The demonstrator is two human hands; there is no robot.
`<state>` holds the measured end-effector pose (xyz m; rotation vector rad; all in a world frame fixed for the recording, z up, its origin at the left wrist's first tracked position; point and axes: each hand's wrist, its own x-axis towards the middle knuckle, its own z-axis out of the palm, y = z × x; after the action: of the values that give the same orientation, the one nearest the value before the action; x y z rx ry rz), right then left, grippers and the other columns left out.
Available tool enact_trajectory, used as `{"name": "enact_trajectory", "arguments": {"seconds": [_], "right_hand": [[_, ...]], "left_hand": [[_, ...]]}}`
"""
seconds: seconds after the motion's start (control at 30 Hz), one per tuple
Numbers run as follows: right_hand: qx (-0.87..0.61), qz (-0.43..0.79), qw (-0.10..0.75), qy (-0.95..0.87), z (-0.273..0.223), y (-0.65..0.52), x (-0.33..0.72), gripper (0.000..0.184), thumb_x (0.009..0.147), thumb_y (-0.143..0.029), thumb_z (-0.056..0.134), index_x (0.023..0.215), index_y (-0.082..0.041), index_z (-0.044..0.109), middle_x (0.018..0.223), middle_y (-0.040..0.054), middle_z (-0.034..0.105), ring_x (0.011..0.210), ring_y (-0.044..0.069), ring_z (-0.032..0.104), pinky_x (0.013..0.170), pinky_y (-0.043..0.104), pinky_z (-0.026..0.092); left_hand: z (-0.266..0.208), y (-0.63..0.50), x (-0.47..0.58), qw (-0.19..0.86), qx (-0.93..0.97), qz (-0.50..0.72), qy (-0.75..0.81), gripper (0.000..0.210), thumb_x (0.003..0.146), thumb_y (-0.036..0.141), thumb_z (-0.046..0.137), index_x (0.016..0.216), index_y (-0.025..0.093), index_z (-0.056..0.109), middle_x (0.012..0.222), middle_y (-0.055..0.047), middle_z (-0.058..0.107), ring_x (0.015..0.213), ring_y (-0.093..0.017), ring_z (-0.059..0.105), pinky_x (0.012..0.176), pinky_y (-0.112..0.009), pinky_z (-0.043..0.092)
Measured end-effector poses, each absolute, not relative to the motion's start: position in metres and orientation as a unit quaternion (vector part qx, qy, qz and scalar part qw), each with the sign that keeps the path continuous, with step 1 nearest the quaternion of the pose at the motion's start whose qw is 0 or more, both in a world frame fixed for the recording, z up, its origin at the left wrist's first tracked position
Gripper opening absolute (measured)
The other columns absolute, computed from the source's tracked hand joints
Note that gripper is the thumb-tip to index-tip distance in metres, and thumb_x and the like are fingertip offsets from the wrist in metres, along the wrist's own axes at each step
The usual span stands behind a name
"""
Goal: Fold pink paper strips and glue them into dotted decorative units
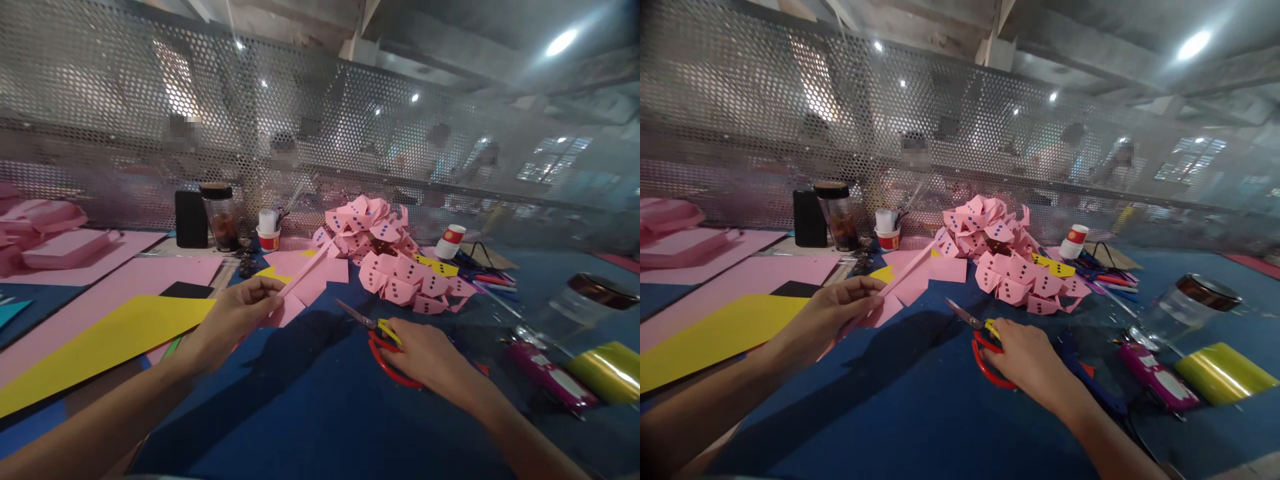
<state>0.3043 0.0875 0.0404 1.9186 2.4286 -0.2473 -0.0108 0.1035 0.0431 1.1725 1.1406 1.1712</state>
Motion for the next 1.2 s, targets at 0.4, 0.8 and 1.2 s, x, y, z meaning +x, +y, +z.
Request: {"name": "enact_trajectory", "arguments": {"seconds": [0.4, 0.8, 1.2], "right_hand": [[0.469, -0.002, -0.183, 0.864, 0.047, 0.068, 0.293, 0.010, 0.099, -0.024, 0.054, 0.104, -0.020, 0.061, 0.107, 0.0067, 0.063, 0.101, 0.020, 0.059, 0.088, 0.033, 0.046], [0.273, 0.041, -0.176, 0.945, 0.014, 0.055, 0.249, 0.014, 0.099, -0.029, 0.054, 0.100, -0.017, 0.060, 0.100, 0.0069, 0.062, 0.094, 0.022, 0.052, 0.079, 0.037, 0.037], [0.258, 0.015, -0.162, 0.952, -0.005, 0.053, 0.248, 0.018, 0.101, -0.020, 0.047, 0.094, -0.017, 0.063, 0.090, 0.0047, 0.061, 0.085, 0.020, 0.051, 0.076, 0.036, 0.033]], "left_hand": [[0.025, 0.093, 0.002, 0.583, 0.552, 0.363, 0.473, 0.031, 0.072, 0.034, 0.081, 0.089, 0.017, 0.061, 0.071, 0.004, 0.057, 0.061, -0.009, 0.050, 0.056, -0.020, 0.037], [0.002, 0.072, -0.007, 0.627, 0.577, 0.231, 0.470, 0.030, 0.080, 0.042, 0.075, 0.089, 0.017, 0.062, 0.076, 0.002, 0.056, 0.062, -0.009, 0.046, 0.054, -0.020, 0.031], [0.008, 0.057, 0.004, 0.423, 0.719, 0.168, 0.525, 0.015, 0.089, 0.028, 0.056, 0.095, 0.022, 0.069, 0.084, 0.001, 0.069, 0.070, -0.015, 0.061, 0.060, -0.023, 0.044]]}}
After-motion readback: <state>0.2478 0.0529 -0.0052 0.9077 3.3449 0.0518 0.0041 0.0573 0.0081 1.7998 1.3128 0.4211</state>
